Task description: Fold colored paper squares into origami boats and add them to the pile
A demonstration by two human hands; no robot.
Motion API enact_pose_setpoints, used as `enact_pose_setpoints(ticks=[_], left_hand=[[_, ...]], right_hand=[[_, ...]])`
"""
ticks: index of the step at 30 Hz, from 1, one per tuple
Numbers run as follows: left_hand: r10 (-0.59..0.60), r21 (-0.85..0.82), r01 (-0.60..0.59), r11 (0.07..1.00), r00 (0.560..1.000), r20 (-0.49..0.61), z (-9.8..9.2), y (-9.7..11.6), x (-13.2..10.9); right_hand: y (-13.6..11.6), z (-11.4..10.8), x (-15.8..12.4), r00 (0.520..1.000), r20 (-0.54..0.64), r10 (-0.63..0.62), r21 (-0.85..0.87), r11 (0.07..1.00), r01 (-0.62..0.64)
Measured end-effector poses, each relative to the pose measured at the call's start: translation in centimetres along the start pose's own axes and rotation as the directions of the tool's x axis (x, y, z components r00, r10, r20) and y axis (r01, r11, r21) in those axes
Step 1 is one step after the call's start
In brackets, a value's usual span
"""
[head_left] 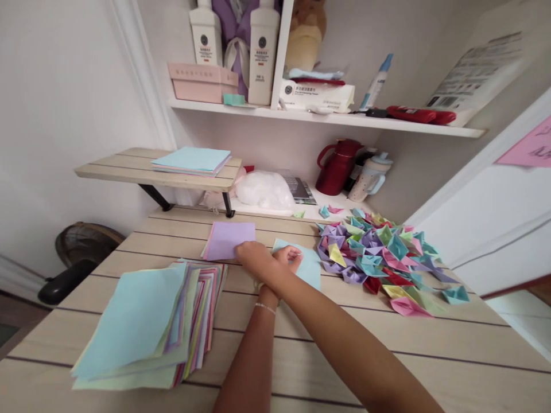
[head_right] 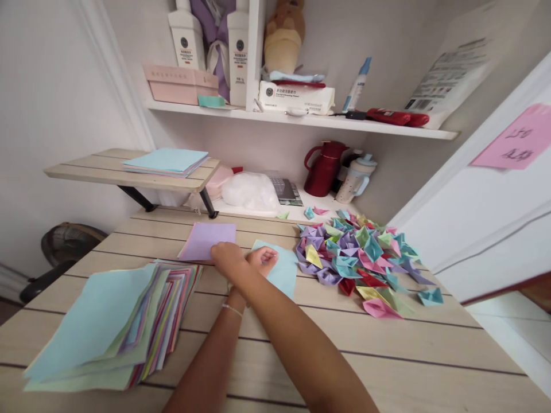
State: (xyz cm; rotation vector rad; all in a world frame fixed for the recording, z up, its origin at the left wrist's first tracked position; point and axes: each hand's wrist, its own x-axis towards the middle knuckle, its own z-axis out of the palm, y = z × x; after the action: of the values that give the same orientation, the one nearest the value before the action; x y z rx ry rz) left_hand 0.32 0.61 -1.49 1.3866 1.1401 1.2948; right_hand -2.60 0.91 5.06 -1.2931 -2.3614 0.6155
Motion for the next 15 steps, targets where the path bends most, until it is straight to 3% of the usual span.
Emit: enact_pose_setpoints(ticks=[4,12,15], left_hand=[[0.004,0.026,-0.004,1.0,1.0,0.009,-0.1,0.2,0.0],[-0.008,0.047,0.004,0.999,0.996,0.086,0.5,-0.8,0.5],[-0.018,0.057,0.01,0.998,0.988,0.152,0.9,-1.7,1.0]], right_hand=[[0.4,0.4,-0.3,1.0,0.016,0.004,-0.05,0.999,-0.003],[2.3,-0.1,-0.5,0.984,-0.173,0.037,0.083,0.996,-0.023],[3.3,-0.4,0.1,0.982,-0.181,0.05,0.134,0.991,-0.026]])
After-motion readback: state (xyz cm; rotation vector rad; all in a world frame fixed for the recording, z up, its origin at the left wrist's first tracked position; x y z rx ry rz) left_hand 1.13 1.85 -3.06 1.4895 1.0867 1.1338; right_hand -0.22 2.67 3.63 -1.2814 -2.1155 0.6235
